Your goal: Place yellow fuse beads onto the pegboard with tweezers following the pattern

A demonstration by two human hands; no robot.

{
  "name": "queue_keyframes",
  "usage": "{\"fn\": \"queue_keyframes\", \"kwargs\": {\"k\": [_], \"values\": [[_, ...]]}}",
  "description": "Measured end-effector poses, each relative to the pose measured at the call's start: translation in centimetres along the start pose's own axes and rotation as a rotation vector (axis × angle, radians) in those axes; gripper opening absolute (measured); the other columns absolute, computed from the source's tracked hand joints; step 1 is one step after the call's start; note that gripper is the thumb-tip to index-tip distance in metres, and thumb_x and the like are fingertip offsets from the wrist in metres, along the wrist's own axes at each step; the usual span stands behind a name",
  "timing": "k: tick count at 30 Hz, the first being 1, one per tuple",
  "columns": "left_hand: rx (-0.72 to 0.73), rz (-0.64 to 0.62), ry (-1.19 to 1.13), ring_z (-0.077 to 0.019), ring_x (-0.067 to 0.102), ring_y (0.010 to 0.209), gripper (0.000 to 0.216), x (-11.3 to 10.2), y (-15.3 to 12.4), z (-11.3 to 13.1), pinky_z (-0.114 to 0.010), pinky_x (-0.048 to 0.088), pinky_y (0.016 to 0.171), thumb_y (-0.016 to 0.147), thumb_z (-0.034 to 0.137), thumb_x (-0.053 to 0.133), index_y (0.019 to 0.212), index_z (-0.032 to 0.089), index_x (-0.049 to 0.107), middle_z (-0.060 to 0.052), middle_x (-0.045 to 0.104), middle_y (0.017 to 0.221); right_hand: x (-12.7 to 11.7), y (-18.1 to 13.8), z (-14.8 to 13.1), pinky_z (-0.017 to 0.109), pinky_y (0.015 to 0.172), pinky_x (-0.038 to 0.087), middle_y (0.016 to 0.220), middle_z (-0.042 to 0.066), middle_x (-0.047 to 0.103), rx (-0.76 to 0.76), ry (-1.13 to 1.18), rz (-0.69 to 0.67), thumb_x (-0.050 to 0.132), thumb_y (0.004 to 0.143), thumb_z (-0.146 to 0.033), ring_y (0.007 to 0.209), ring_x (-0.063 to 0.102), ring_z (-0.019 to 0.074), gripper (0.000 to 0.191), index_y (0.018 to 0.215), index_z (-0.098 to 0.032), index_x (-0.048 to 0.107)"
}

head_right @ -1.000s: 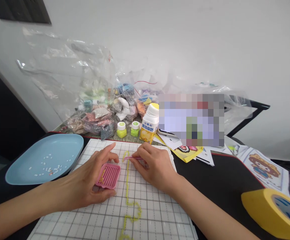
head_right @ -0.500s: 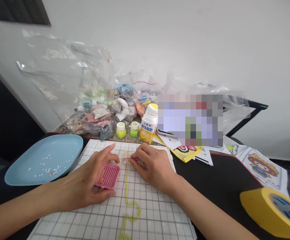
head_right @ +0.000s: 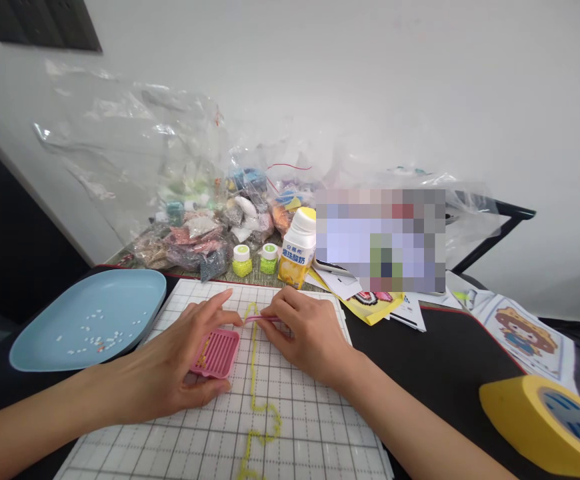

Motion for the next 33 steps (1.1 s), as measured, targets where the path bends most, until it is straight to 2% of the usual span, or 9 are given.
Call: {"fn": "queue_keyframes", "kwargs": {"k": [17, 21, 28, 33], "values": [[-0.017, 0.024, -0.009, -0.0316, 0.050, 0.110, 0.105, -0.1, 0.1, -0.1, -0.057, 0.041, 0.094, 0.078, 0.019, 0.066, 0.148, 0.034, -0.011, -0.009, 0.050, 0.125, -0.6, 0.2, 0.2, 0.021, 0.050, 0.043, 0.078, 0.002, 0.063, 0.039, 0.065, 0.044, 0.057, 0.092, -0.025, 0.054, 0.050, 0.0074, 0.009, 0.089, -0.017, 0.061], [-0.020, 0.023, -0.013, -0.0310, 0.050, 0.109, 0.105, -0.2, 0.0, -0.1, -0.057, 0.042, 0.093, 0.078, 0.019, 0.066, 0.148, 0.034, -0.012, -0.010, 0.049, 0.124, -0.5, 0.4, -0.9, 0.021, 0.051, 0.044, 0.082, 0.003, 0.063, 0.006, 0.125, -0.002, 0.056, 0.093, -0.025, 0.059, 0.054, 0.0084, 0.010, 0.094, -0.017, 0.060], [-0.030, 0.026, -0.020, -0.0294, 0.049, 0.107, 0.105, -0.2, 0.0, -0.2, -0.056, 0.041, 0.093, 0.079, 0.019, 0.066, 0.148, 0.035, -0.012, -0.009, 0.048, 0.123, 0.2, 0.5, -4.1, 0.025, 0.058, 0.047, 0.089, 0.005, 0.064, -0.108, 0.151, -0.173, 0.045, 0.095, -0.017, 0.071, 0.058, 0.0124, 0.017, 0.101, -0.017, 0.061], [-0.037, 0.016, -0.051, -0.0306, 0.048, 0.110, 0.105, 0.0, -0.1, -0.4, -0.056, 0.041, 0.095, 0.079, 0.018, 0.065, 0.148, 0.036, -0.011, -0.008, 0.049, 0.124, 0.2, 0.5, -5.3, 0.024, 0.054, 0.044, 0.089, 0.007, 0.064, -0.151, 0.110, -0.177, 0.044, 0.093, -0.012, 0.069, 0.055, 0.0132, 0.021, 0.106, -0.016, 0.060]]}}
Point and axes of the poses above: each hand's wrist, its own y-axis towards the middle knuckle, its own x-axis out of the palm, z = x × y, the point moved 7 cm from there along y, towards the middle knuckle
